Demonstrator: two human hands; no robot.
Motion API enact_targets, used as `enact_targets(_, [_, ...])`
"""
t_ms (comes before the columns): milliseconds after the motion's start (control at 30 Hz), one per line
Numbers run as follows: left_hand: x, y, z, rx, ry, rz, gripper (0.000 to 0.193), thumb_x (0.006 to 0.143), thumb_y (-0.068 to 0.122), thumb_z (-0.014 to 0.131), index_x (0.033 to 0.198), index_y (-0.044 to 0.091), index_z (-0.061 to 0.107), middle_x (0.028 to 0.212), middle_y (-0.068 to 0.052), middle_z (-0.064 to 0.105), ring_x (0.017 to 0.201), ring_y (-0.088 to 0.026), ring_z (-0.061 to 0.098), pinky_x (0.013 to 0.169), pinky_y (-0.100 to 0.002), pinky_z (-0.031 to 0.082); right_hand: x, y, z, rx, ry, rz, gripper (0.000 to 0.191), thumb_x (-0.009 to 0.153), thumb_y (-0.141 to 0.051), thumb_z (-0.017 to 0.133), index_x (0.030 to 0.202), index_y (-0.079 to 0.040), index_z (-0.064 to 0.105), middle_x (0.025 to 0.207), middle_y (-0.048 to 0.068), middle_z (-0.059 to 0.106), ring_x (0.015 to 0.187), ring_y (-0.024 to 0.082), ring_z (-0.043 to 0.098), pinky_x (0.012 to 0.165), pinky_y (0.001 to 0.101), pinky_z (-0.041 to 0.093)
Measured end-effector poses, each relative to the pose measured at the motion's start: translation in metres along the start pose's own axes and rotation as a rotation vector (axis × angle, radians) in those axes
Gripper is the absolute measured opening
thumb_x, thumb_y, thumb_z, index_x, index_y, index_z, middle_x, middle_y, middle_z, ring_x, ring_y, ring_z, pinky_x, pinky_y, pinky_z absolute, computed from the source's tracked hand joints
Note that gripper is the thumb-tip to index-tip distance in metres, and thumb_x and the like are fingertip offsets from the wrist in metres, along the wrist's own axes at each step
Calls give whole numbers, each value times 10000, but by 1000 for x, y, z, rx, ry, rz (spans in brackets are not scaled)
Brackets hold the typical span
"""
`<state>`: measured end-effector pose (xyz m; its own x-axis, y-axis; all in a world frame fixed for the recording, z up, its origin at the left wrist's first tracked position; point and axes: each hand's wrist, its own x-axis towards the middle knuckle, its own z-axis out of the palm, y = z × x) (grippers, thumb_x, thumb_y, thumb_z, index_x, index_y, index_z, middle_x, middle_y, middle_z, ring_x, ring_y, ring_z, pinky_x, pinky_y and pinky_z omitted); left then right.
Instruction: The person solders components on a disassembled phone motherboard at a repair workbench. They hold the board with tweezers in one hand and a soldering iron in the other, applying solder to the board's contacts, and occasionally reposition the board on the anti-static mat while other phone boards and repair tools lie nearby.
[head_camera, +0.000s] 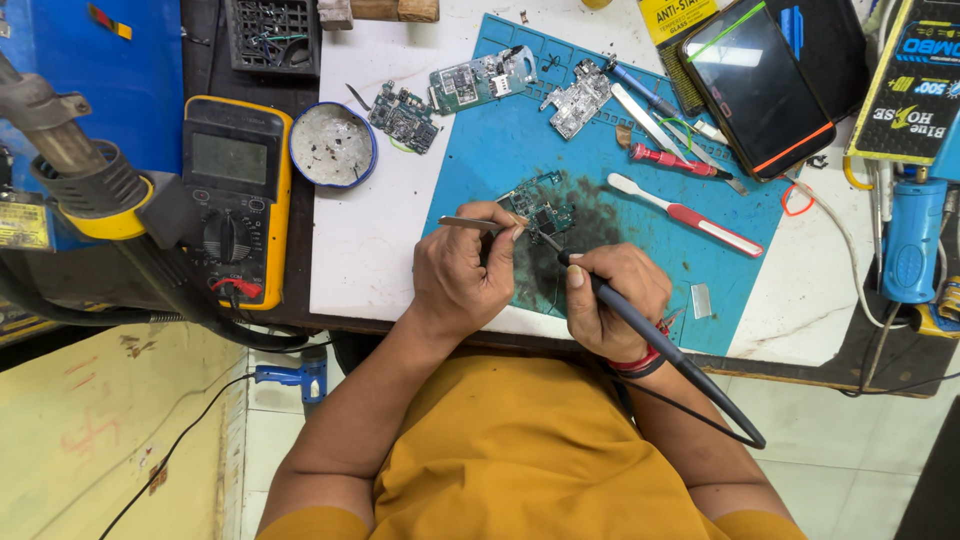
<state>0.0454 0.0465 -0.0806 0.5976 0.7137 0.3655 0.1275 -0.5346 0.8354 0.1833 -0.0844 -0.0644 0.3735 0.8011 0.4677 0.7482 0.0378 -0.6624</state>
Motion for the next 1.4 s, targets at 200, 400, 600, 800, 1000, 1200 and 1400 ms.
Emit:
enact_targets(200, [0,0,0,6,-6,-2,162,1004,23,679,1068,48,533,921,-69,742,741,-196,741,647,-302,569,0,0,1,14,15,3,59,969,-27,681,983,-15,625,849,123,690,697,269,661,649,347,507])
enact_targets(400, [0,0,-1,-5,-3,-8,160,1004,18,674,1071,45,532,925,-63,747,739,-194,737,649,-306,567,1,-2,1,17,13,14,58,966,-30,677,972,-8,624,843,126,687,684,265,657,631,343,498])
enact_targets(600, [-1,-1,1,0,0,-1,158,1004,22,679,1060,43,533,926,-59,748,741,-187,739,645,-302,571,0,0,1,10,12,15,57,967,-32,676,964,-18,620,835,116,682,676,260,650,633,343,496])
enact_targets(800, [0,-1,0,23,1,10,154,1000,23,682,1054,45,539,937,-69,741,766,-205,745,655,-309,576,1,-2,1,7,12,13,48,954,-24,683,965,-11,638,818,119,680,658,264,645,613,343,484])
enact_targets(1000, [-1,-2,-1,5,-3,7,150,1010,23,671,1059,39,530,946,-64,741,767,-202,745,661,-310,578,1,-1,1,15,21,13,50,961,-22,680,973,-15,632,851,119,694,692,272,663,642,347,505])
enact_targets(1200, [0,-2,0,10,1,9,161,1003,21,681,1048,37,527,942,-63,740,740,-198,735,647,-309,567,1,-1,1,9,17,14,51,961,-22,683,969,-13,633,846,122,692,688,268,663,636,345,504])
enact_targets(1400, [-2,-1,0,12,-1,4,162,998,16,679,1053,41,529,937,-61,743,740,-193,738,647,-305,569,1,-1,1,5,14,20,54,956,-23,679,957,-16,626,836,121,683,681,269,653,634,346,498])
